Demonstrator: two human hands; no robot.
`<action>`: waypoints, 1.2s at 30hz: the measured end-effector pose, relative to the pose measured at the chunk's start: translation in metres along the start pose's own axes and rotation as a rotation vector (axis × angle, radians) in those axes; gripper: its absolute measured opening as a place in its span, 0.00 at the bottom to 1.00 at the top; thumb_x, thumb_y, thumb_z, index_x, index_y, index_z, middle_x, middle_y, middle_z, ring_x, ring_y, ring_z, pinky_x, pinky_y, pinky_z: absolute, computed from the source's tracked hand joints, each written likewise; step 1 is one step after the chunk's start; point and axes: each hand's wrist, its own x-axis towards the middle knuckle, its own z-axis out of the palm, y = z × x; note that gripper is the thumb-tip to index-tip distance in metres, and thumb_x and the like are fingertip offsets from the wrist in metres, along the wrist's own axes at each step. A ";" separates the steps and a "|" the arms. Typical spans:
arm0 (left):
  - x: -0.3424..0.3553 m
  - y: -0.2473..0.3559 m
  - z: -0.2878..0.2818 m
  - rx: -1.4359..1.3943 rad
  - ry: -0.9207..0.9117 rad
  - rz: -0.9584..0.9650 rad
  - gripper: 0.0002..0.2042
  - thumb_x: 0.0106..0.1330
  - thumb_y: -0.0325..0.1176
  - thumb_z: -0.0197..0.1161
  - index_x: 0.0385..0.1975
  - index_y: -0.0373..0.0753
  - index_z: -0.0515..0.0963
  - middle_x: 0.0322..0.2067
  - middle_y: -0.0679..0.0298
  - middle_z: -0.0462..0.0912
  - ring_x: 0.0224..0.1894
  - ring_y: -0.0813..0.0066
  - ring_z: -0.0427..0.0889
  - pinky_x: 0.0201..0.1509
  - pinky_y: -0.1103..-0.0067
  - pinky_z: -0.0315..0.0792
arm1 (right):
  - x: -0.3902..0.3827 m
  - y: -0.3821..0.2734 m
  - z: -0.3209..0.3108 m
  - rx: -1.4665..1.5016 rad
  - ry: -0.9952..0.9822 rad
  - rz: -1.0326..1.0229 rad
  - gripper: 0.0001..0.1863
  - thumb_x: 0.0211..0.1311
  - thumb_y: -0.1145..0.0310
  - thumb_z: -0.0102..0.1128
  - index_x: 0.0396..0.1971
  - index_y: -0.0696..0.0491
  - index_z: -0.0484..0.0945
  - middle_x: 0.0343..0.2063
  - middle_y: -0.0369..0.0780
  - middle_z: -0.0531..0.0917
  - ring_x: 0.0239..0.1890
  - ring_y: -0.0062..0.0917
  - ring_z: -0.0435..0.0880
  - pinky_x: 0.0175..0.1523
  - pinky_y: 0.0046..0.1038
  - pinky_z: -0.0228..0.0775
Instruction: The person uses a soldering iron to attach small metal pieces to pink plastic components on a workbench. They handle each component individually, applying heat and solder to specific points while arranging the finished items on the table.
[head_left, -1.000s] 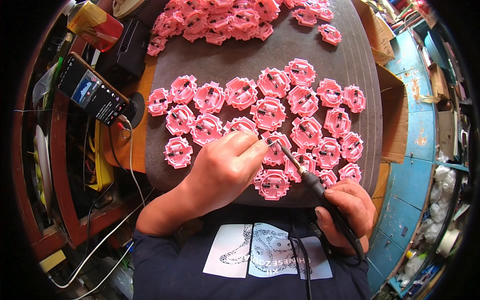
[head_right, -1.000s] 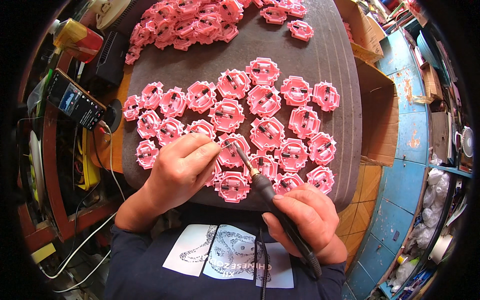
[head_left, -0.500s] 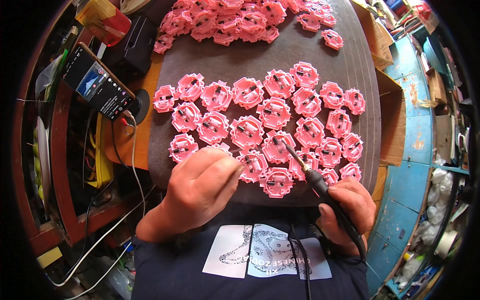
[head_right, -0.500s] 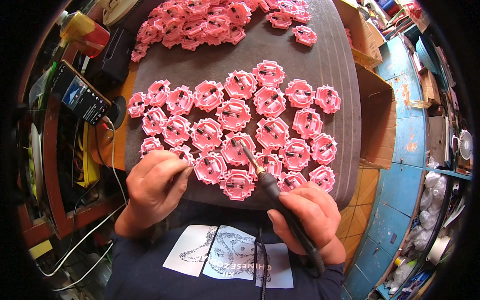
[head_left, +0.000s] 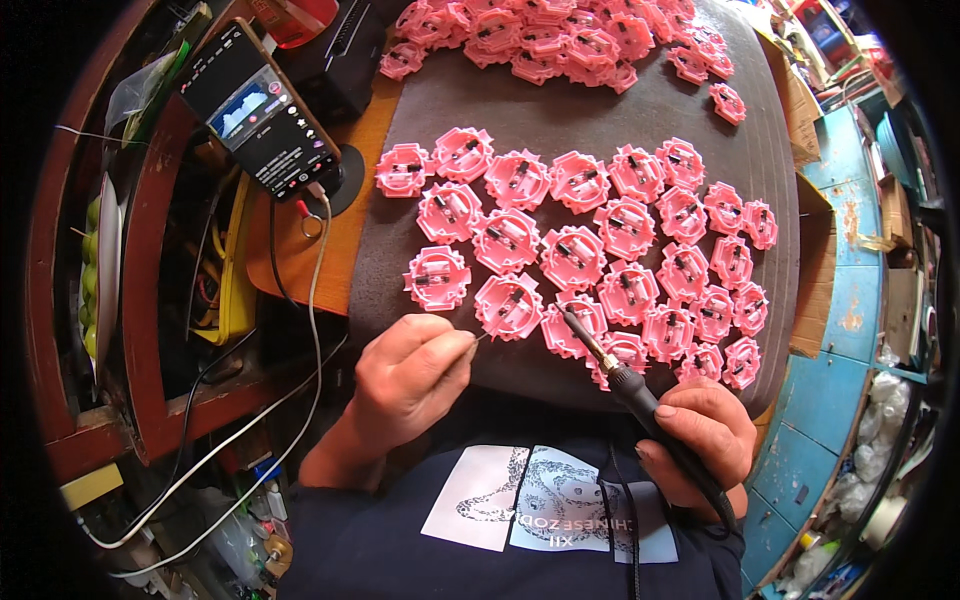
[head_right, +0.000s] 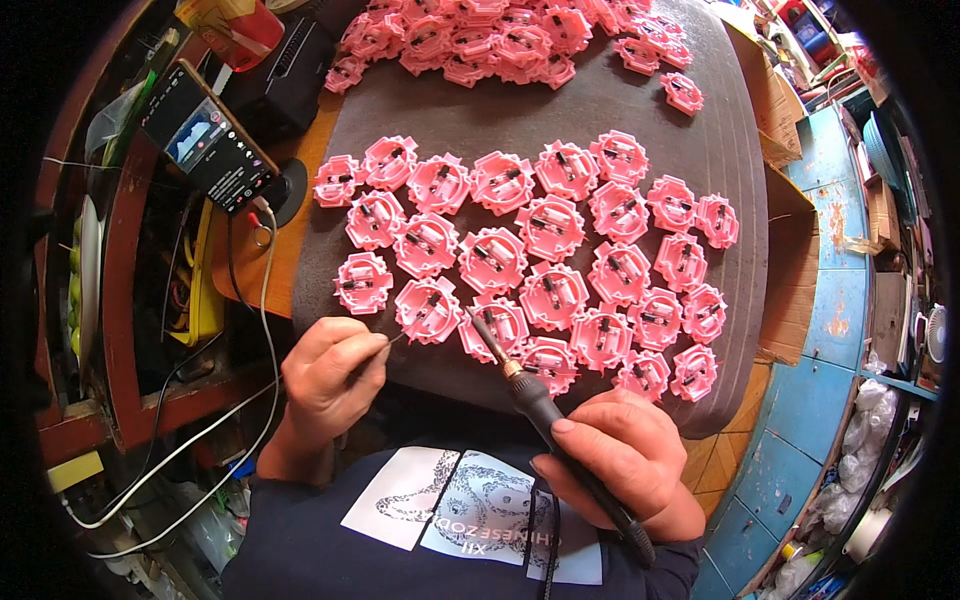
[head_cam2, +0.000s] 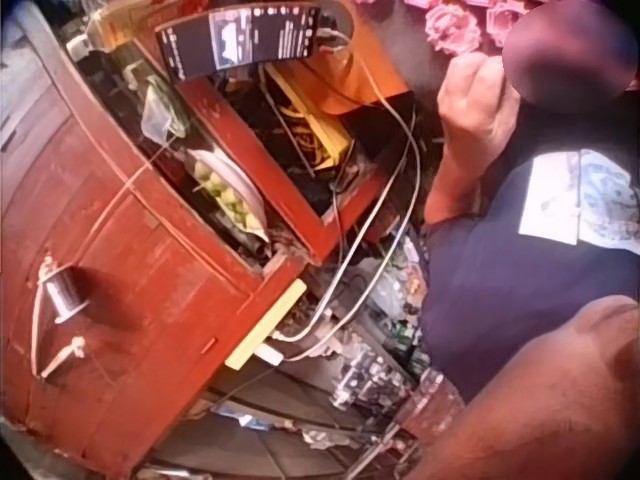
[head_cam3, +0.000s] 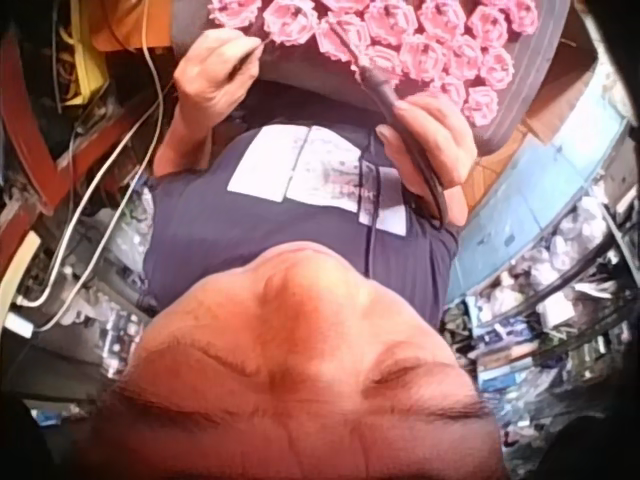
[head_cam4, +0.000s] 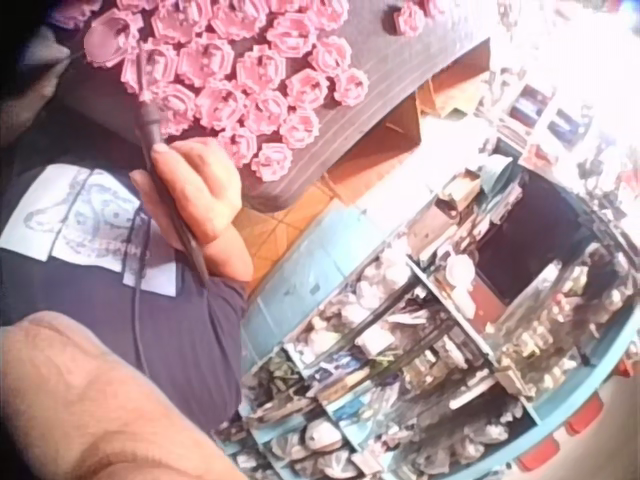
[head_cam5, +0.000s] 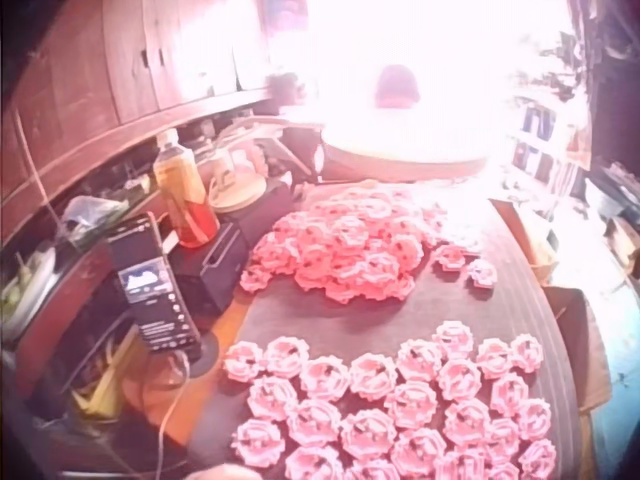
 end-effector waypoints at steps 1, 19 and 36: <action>-0.002 -0.001 0.001 -0.001 -0.004 0.007 0.16 0.56 0.16 0.76 0.44 0.32 0.84 0.35 0.57 0.81 0.32 0.63 0.85 0.34 0.72 0.80 | 0.001 0.001 0.003 0.003 -0.006 -0.024 0.23 0.52 0.73 0.81 0.48 0.60 0.83 0.29 0.45 0.83 0.25 0.34 0.84 0.27 0.32 0.74; 0.009 -0.003 0.006 -0.010 -0.075 0.029 0.15 0.57 0.15 0.75 0.45 0.33 0.85 0.36 0.58 0.81 0.32 0.64 0.84 0.34 0.72 0.78 | 0.010 0.002 0.018 0.012 -0.060 -0.003 0.24 0.51 0.75 0.81 0.48 0.61 0.82 0.28 0.45 0.83 0.24 0.33 0.84 0.26 0.32 0.75; 0.012 -0.002 0.007 -0.015 -0.082 0.016 0.15 0.58 0.15 0.75 0.44 0.32 0.84 0.36 0.57 0.81 0.32 0.63 0.84 0.34 0.72 0.79 | 0.010 0.005 0.015 0.014 -0.067 0.004 0.25 0.51 0.75 0.81 0.49 0.60 0.82 0.28 0.45 0.84 0.24 0.34 0.84 0.26 0.32 0.76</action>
